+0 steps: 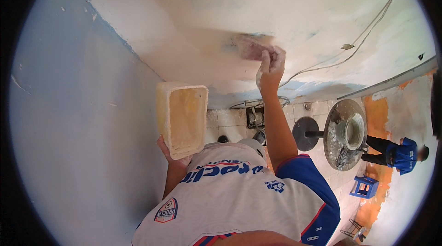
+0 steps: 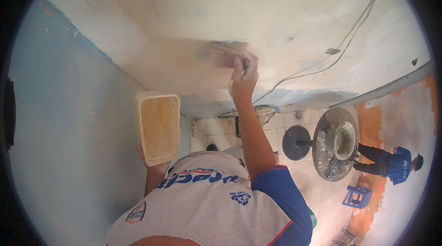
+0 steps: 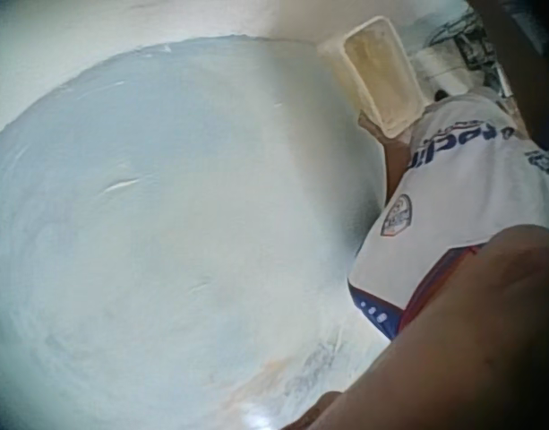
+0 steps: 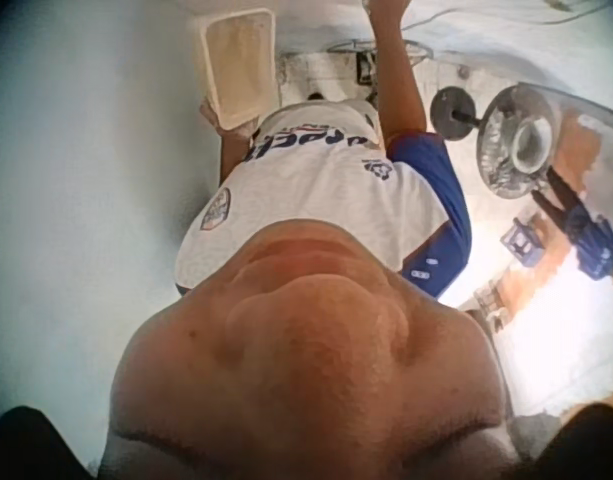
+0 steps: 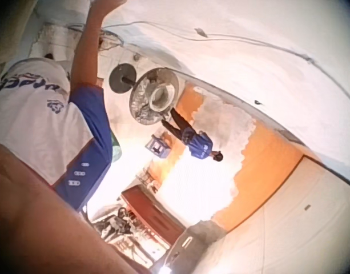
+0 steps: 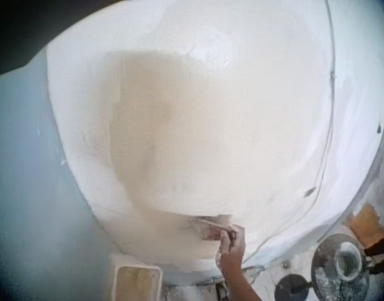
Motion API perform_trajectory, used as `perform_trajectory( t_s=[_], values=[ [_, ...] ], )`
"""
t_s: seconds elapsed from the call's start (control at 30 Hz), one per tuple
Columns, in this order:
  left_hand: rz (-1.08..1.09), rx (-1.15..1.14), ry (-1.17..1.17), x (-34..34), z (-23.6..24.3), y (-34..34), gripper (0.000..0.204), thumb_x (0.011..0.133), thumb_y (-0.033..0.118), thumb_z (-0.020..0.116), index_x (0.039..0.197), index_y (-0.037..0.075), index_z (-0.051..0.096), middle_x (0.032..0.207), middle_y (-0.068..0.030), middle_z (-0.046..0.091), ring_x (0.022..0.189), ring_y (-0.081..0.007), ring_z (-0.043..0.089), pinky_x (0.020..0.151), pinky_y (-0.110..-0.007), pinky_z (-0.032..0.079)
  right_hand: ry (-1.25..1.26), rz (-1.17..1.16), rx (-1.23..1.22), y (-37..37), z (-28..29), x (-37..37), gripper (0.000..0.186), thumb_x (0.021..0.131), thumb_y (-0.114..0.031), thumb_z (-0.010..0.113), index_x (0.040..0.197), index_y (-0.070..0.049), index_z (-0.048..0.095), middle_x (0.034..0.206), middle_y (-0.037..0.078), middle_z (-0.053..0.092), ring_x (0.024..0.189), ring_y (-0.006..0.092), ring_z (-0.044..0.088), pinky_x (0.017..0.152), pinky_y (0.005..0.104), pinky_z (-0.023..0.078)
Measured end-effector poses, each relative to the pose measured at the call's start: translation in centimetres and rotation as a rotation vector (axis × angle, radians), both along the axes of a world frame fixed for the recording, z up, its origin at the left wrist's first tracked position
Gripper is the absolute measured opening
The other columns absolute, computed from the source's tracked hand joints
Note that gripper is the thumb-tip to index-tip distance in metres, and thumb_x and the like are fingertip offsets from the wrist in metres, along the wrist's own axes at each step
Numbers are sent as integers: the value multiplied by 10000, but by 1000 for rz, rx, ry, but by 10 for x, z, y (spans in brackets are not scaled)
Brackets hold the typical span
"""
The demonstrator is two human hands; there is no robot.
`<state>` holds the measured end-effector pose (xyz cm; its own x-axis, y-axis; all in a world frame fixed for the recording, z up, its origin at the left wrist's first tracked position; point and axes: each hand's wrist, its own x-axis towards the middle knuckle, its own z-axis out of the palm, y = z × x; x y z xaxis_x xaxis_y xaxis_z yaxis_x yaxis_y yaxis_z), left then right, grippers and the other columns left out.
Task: The person applies plaster to a wall using a putty knife, frequently scraping the knife against a container of plaster to reload it.
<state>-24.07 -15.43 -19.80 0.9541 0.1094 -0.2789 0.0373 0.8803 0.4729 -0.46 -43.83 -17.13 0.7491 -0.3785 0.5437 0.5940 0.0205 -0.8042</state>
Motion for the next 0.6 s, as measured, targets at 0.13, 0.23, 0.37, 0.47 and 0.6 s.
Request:
perform_trajectory(
  t_s=[0.13, 0.23, 0.37, 0.47, 0.6],
  values=[
    [20, -17, 93, -17, -8, 6, 702, 961, 653, 399, 1484, 195, 501, 1438, -36, 581, 1285, -266, 590, 1005, -482, 540, -9, -205, 103, -44, 11, -11, 156, 1058, -100, 532, 1180, -6, 515, 1059, 99, 622, 960, 146, 623, 838, 277, 531],
    [63, 3, 107, -6, -2, 1, 714, 951, 668, 402, 1491, 210, 487, 1452, -25, 566, 1298, -265, 578, 1021, -495, 526, -30, 49, 158, -36, 14, -23, 151, 1057, -114, 535, 1166, -11, 517, 1009, 99, 649, 912, 153, 634, 791, 287, 536],
    [-13, 40, -27, -2, -2, 9, 703, 950, 667, 399, 1489, 224, 487, 1450, -17, 565, 1307, -260, 568, 1041, -509, 505, 90, -112, -22, 3, 6, 14, 164, 1032, -87, 581, 1180, -25, 545, 1002, 59, 624, 897, 128, 602, 799, 275, 510],
    [32, -61, -100, -6, -23, 18, 683, 962, 649, 395, 1482, 217, 493, 1446, -20, 566, 1299, -254, 573, 1034, -499, 510, 12, -175, 98, -43, 0, 9, 145, 1048, -49, 521, 1188, -18, 496, 1050, 121, 643, 891, 176, 664, 760, 307, 587],
    [10, 1, -71, 7, 7, 1, 668, 968, 639, 395, 1459, 202, 515, 1412, -24, 589, 1279, -251, 586, 1021, -476, 521, 38, 193, 274, -17, 5, -13, 212, 1038, -91, 559, 1219, -8, 486, 1093, 139, 626, 988, 190, 643, 845, 297, 546]
  ],
)
